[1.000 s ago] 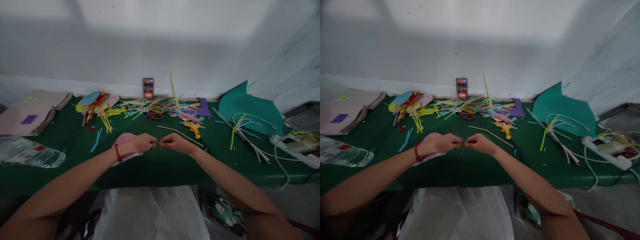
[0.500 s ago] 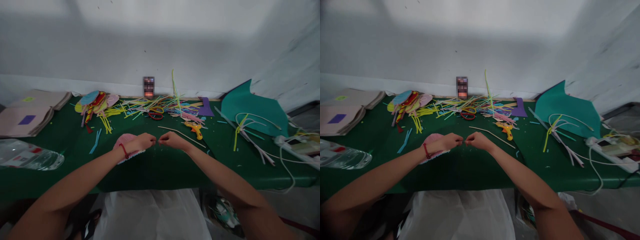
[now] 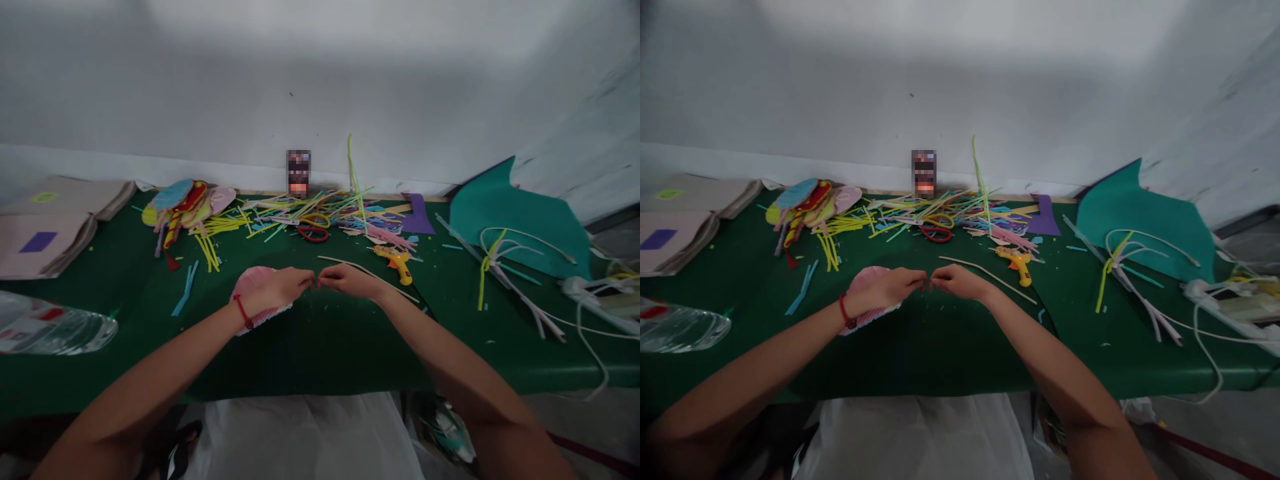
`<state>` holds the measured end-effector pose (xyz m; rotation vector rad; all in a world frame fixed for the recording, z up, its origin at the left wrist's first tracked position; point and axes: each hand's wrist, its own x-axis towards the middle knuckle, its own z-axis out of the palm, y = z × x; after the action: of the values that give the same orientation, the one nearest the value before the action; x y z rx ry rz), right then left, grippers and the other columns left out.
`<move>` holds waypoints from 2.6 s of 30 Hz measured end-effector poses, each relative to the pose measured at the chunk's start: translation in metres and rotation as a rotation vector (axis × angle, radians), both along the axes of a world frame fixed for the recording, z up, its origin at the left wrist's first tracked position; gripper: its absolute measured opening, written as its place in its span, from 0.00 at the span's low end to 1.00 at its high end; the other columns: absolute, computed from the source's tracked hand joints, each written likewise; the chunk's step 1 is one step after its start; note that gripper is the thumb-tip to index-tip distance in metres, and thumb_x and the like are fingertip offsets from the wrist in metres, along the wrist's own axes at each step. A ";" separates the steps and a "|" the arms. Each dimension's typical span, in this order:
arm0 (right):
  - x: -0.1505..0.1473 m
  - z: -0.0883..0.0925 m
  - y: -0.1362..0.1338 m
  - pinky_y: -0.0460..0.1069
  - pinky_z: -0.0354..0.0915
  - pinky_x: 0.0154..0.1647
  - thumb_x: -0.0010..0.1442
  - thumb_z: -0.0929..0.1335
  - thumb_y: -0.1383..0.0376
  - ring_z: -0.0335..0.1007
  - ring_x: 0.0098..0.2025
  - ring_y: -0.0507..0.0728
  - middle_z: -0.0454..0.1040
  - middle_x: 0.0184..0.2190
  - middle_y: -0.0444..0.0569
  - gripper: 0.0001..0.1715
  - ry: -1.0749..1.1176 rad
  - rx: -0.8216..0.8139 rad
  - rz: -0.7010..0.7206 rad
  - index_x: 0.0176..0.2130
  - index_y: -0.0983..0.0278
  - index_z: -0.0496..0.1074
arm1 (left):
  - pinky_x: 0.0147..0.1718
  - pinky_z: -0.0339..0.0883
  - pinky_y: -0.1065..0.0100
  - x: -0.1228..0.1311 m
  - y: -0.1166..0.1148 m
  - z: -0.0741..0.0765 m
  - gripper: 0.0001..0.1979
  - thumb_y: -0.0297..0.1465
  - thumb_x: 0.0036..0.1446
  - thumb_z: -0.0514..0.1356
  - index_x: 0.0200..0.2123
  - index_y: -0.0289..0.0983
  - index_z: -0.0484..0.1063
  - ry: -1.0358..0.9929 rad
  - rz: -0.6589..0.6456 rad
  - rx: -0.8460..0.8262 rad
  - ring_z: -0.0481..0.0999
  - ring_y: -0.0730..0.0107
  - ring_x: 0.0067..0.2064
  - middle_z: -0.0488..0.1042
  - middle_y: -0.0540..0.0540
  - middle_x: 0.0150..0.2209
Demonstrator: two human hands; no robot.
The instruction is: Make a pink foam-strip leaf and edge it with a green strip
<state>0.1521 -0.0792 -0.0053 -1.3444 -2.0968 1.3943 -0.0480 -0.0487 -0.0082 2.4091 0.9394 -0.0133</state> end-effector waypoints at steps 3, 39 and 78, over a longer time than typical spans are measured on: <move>-0.002 0.000 -0.004 0.45 0.53 0.28 0.62 0.61 0.61 0.55 0.25 0.50 0.62 0.22 0.41 0.14 -0.043 0.100 -0.018 0.35 0.66 0.73 | 0.32 0.59 0.71 0.001 -0.005 0.007 0.13 0.26 0.61 0.47 0.38 0.39 0.70 0.060 0.013 0.047 0.74 0.70 0.35 0.77 0.49 0.36; -0.055 0.009 0.002 0.50 0.52 0.30 0.64 0.61 0.66 0.71 0.34 0.60 0.78 0.32 0.57 0.17 -0.488 0.456 -0.632 0.33 0.63 0.77 | 0.33 0.65 0.62 0.032 -0.008 0.023 0.16 0.26 0.64 0.44 0.42 0.30 0.71 0.223 0.346 0.502 0.79 0.51 0.40 0.77 0.33 0.35; 0.145 0.018 0.025 0.64 0.60 0.54 0.64 0.61 0.56 0.62 0.57 0.69 0.65 0.55 0.69 0.28 -0.595 1.006 -0.912 0.57 0.70 0.66 | 0.60 0.53 0.58 0.017 -0.027 -0.048 0.11 0.30 0.66 0.51 0.47 0.37 0.71 -0.097 -0.248 0.430 0.72 0.67 0.52 0.73 0.44 0.49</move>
<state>0.2974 -0.0543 0.0125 -1.8667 -1.5829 -0.4254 -0.0315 -0.0755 -0.0565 2.8786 0.6422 0.2340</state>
